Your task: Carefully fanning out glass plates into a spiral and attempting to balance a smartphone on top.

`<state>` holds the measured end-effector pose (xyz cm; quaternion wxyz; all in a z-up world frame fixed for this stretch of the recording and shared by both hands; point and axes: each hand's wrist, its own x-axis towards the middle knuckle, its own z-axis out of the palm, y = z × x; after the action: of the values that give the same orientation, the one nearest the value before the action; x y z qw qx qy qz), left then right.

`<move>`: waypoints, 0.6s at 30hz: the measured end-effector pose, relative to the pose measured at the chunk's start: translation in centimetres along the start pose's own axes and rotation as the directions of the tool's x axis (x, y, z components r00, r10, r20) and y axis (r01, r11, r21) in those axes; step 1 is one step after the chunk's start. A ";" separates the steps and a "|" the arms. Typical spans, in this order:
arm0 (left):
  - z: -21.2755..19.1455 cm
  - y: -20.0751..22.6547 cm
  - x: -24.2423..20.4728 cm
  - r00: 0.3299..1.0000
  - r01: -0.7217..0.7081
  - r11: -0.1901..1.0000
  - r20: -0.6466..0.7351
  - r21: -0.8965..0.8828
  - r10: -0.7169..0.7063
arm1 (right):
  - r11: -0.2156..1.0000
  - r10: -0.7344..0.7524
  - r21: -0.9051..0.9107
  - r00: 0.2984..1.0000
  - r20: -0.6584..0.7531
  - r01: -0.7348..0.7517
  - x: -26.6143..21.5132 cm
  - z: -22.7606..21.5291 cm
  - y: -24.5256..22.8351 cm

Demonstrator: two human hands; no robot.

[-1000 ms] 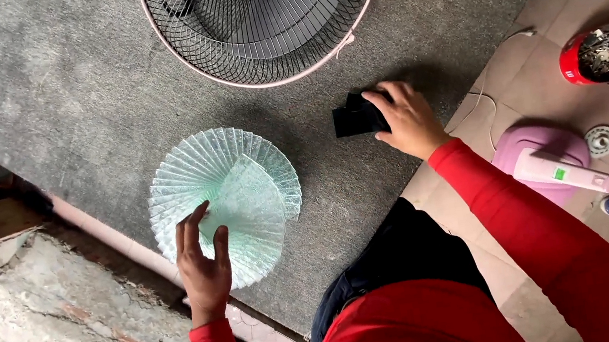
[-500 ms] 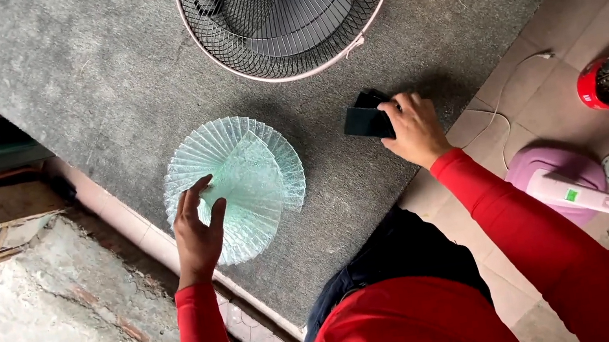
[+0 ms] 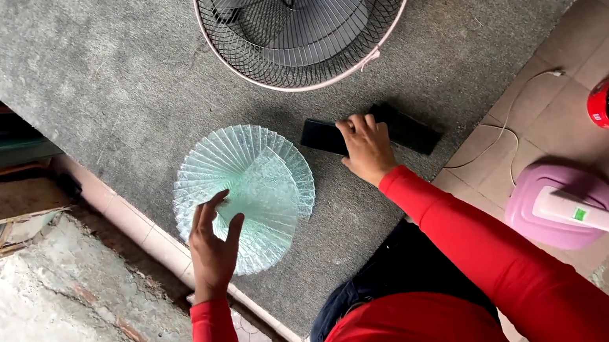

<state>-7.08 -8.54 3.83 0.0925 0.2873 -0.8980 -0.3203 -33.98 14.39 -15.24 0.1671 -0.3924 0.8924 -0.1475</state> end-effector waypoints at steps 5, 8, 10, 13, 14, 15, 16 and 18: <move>0.2 -0.1 -0.5 1.000 -0.005 1.000 -0.017 0.022 0.006 | 0.999 -0.048 0.016 0.998 0.044 0.048 3.0 4.3 0.4; 0.0 0.6 -0.7 0.999 0.029 0.999 -0.016 -0.027 -0.030 | 0.994 -0.092 0.063 0.987 0.129 0.084 4.0 2.4 -2.2; -0.3 1.4 -0.6 0.998 0.062 0.996 -0.007 -0.068 -0.062 | 1.000 0.013 0.019 0.992 0.124 -0.016 3.3 -1.9 -4.4; -0.4 1.0 -0.8 0.998 0.058 0.997 0.017 -0.042 -0.058 | 0.993 0.110 -0.051 0.972 0.207 -0.102 2.6 1.8 -2.1; -0.4 1.0 -0.9 0.998 0.067 0.997 0.014 -0.043 -0.066 | 0.994 0.105 -0.053 0.971 0.213 -0.096 3.0 1.9 -2.1; -0.3 1.2 -1.0 0.997 0.073 0.996 0.006 -0.052 -0.073 | 0.997 0.073 -0.006 0.974 0.214 -0.074 3.3 2.0 -2.0; -0.2 1.2 -0.8 0.997 0.073 0.996 0.002 -0.060 -0.073 | 0.997 0.048 0.043 0.976 0.211 -0.059 3.7 2.1 -1.8; -0.2 1.2 -0.9 0.996 0.086 0.994 0.005 -0.067 -0.086 | 0.998 -0.006 0.061 0.983 0.184 -0.005 4.7 3.0 -2.9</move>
<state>-6.86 -7.36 4.78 0.0874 0.3223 -0.8734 -0.3544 -33.80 8.62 -17.67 0.2605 -0.3993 0.8681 -0.1379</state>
